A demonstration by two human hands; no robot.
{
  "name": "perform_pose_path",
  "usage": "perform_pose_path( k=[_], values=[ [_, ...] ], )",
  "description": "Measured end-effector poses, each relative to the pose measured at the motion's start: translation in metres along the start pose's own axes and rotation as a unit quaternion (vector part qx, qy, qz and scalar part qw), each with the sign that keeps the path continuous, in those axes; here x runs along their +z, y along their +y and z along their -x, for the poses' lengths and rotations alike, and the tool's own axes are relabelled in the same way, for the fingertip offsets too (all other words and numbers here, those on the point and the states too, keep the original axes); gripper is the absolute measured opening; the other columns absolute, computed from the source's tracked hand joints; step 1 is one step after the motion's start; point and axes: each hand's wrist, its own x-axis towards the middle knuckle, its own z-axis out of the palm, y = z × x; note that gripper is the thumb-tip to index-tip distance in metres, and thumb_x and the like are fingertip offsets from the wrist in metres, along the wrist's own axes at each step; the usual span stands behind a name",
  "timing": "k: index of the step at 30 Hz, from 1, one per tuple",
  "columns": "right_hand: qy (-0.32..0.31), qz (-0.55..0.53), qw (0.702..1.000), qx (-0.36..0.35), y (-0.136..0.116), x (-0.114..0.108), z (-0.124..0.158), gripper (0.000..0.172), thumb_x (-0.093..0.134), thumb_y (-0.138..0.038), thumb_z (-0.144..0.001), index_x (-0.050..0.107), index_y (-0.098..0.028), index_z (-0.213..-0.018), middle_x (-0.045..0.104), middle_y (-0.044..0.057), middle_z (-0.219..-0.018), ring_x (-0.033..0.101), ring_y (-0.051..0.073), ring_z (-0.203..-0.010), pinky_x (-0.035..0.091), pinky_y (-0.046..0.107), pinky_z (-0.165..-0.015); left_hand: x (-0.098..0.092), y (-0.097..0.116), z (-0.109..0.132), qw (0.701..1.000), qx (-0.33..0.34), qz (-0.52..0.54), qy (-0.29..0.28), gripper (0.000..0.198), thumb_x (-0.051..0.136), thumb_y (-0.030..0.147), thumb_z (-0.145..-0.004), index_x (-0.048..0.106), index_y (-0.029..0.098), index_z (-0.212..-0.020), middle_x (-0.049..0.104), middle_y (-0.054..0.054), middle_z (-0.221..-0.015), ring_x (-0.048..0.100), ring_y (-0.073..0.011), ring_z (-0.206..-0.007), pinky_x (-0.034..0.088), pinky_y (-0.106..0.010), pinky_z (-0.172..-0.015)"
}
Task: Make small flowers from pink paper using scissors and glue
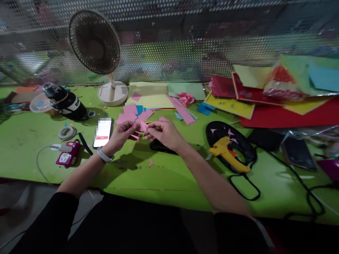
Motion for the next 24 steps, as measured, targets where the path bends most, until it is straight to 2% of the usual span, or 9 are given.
perform_pose_path(
  k=[5, 15, 20, 24],
  values=[
    [-0.014, 0.039, 0.999, -0.014, 0.000, -0.002, 0.001, 0.021, 0.074, -0.040, -0.078, 0.073, -0.021, -0.085, 0.074, 0.003, -0.078, 0.071, 0.018, -0.070, 0.061, 0.034, -0.070, -0.003, -0.006, -0.002, 0.999, -0.011, -0.006, -0.034, 0.038, 0.071, 0.050, -0.083, 0.060, 0.015, -0.090, 0.066, 0.000, -0.076, 0.068, -0.0091, -0.067, 0.052, -0.020, -0.061],
    [-0.056, 0.043, 0.997, -0.015, -0.006, -0.014, -0.002, 0.019, 0.069, -0.039, -0.082, 0.075, -0.022, -0.090, 0.075, 0.003, -0.083, 0.070, 0.017, -0.074, 0.060, 0.034, -0.073, 0.000, 0.000, -0.010, 0.998, -0.019, 0.013, -0.058, 0.037, 0.070, 0.050, -0.084, 0.059, 0.015, -0.092, 0.066, 0.000, -0.082, 0.068, -0.0089, -0.068, 0.052, -0.018, -0.057],
    [-0.062, 0.020, 0.998, 0.006, -0.003, -0.016, -0.003, 0.019, 0.070, -0.039, -0.082, 0.076, -0.023, -0.092, 0.076, 0.003, -0.085, 0.071, 0.017, -0.076, 0.060, 0.034, -0.076, 0.005, -0.003, -0.014, 0.998, -0.027, 0.034, -0.046, 0.037, 0.070, 0.049, -0.085, 0.058, 0.016, -0.095, 0.063, 0.002, -0.076, 0.067, -0.0081, -0.063, 0.051, -0.016, -0.053],
    [-0.072, 0.018, 0.997, 0.012, 0.002, -0.017, -0.005, 0.022, 0.070, -0.041, -0.083, 0.076, -0.023, -0.095, 0.076, 0.003, -0.085, 0.071, 0.017, -0.076, 0.059, 0.034, -0.077, 0.005, -0.009, -0.015, 0.998, -0.023, 0.044, -0.041, 0.033, 0.070, 0.046, -0.085, 0.059, 0.016, -0.097, 0.064, 0.001, -0.081, 0.066, -0.0077, -0.063, 0.050, -0.017, -0.051]
  ],
)
